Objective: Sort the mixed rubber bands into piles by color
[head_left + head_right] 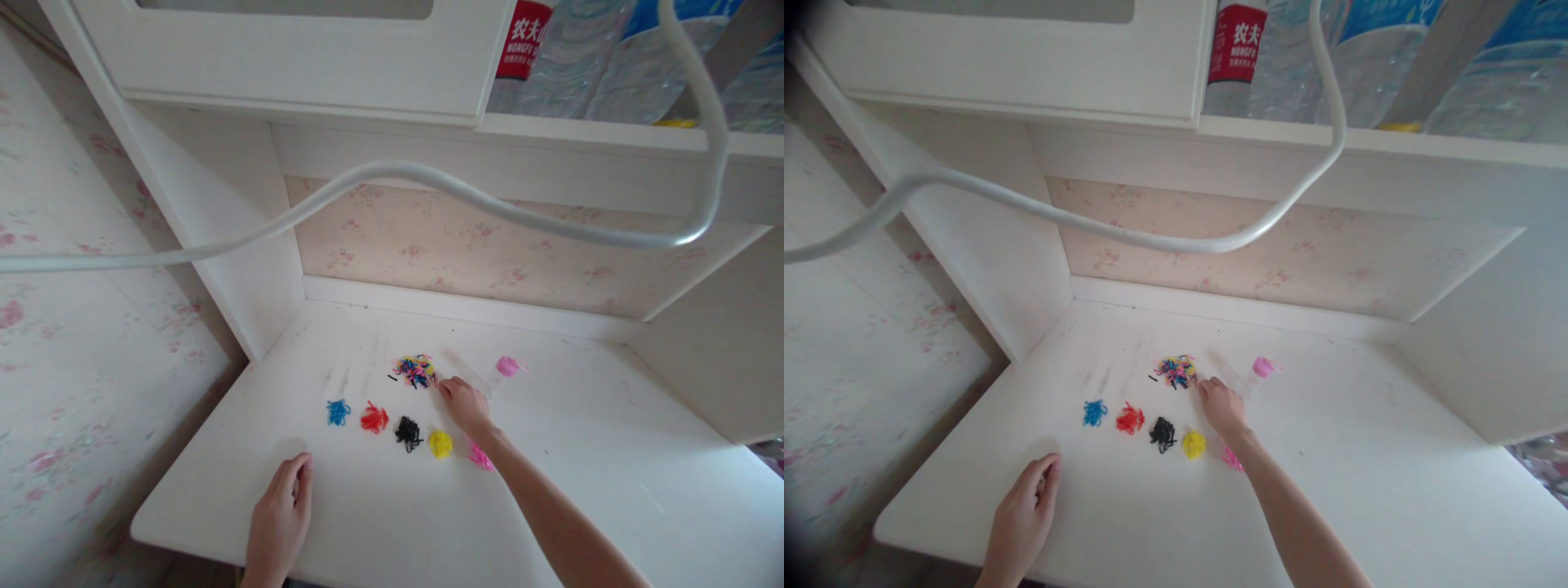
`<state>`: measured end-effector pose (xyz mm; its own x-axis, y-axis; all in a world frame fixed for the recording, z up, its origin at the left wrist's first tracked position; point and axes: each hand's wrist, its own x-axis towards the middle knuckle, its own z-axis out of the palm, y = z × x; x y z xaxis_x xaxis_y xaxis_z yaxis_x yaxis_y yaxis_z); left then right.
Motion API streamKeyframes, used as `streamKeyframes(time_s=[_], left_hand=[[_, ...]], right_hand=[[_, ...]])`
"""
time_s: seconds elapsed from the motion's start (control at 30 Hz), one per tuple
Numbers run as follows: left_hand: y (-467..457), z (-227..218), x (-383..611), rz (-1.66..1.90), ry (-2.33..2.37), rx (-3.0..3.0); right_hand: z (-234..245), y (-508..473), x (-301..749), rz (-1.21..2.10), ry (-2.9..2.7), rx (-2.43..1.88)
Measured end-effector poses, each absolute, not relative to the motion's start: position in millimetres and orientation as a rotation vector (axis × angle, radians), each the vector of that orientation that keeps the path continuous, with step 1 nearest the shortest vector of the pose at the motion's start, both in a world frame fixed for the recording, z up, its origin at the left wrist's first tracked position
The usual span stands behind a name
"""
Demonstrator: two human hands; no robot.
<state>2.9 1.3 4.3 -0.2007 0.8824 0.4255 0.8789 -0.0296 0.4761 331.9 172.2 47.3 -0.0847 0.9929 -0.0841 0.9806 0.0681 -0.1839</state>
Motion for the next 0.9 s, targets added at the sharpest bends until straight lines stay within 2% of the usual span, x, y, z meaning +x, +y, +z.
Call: streamKeyframes(time_s=[0.63,0.9], left_hand=[[1,8,7,1.021,2.187,2.022],[-1,8,7,0.987,2.191,1.999]], right_hand=[[63,166,335,0.247,-2.022,-2.131],[88,117,272,0.377,-2.304,-1.700]])
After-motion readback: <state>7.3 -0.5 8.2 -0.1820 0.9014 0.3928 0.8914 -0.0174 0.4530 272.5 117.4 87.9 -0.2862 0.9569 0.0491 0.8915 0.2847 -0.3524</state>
